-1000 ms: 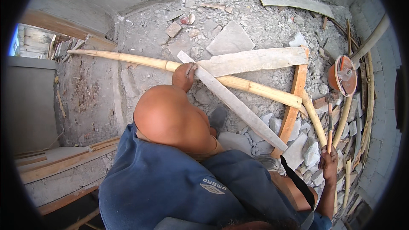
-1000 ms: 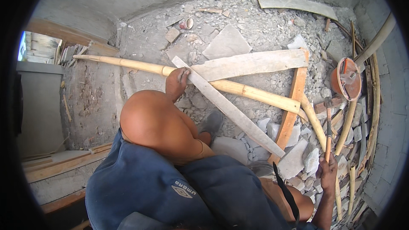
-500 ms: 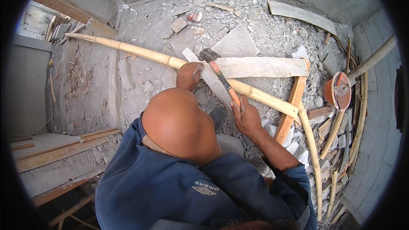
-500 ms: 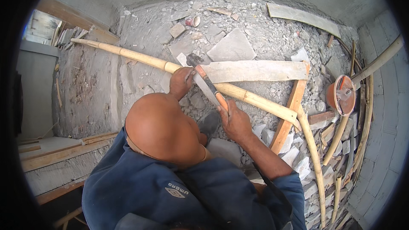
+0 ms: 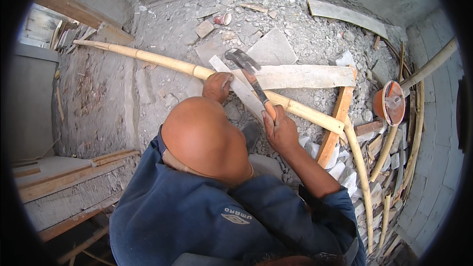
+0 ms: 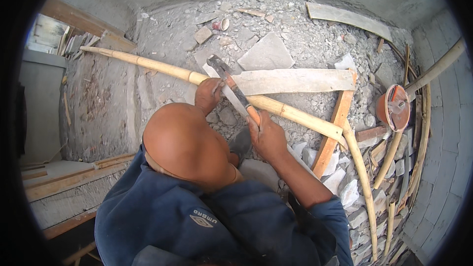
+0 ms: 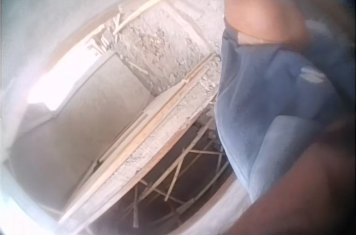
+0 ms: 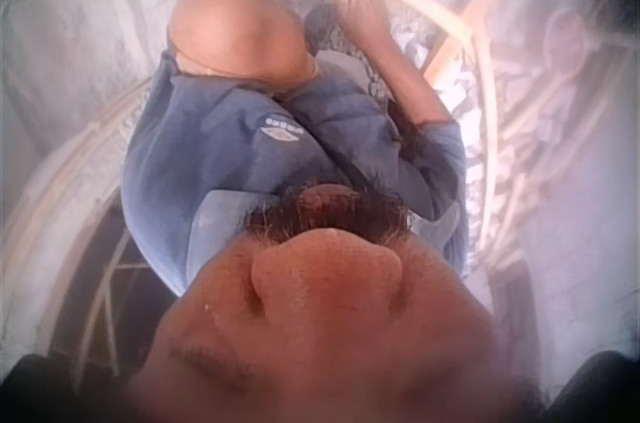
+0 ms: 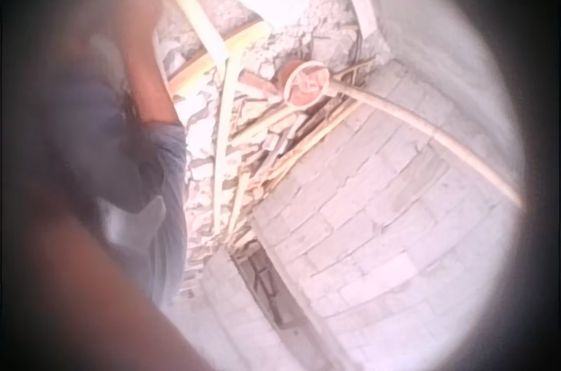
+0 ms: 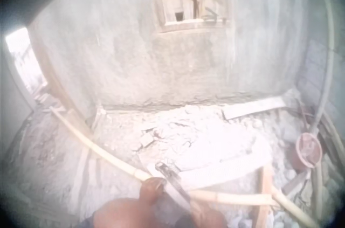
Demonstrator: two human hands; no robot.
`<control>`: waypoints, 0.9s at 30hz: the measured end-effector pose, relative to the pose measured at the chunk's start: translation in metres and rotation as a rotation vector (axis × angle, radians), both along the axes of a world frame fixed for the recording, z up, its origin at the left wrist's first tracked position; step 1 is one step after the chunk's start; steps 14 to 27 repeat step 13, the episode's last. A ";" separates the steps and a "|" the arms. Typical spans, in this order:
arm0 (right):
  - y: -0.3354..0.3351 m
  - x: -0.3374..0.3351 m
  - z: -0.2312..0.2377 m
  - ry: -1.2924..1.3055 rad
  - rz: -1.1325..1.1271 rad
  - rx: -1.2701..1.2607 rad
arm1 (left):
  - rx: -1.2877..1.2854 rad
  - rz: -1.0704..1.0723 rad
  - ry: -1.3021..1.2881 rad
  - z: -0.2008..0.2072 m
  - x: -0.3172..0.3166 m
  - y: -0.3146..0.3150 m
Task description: The person assembles a wooden frame by nailing wooden planks and bamboo poles together. They use a hammer to drive nails into the joints, repositioning the pieces to secure the structure.
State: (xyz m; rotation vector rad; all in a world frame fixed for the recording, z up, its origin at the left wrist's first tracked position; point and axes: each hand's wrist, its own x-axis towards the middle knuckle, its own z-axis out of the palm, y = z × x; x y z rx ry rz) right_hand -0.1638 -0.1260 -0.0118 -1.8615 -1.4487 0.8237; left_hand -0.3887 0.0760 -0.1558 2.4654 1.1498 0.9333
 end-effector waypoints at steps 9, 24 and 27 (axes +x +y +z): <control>0.000 0.006 0.000 0.066 -0.055 0.073 | 0.016 -0.065 0.038 0.011 0.007 0.007; -0.001 0.009 -0.053 -0.042 0.093 -0.310 | -0.225 0.020 0.239 -0.047 -0.034 0.018; -0.001 0.009 -0.053 -0.042 0.093 -0.310 | -0.225 0.020 0.239 -0.047 -0.034 0.018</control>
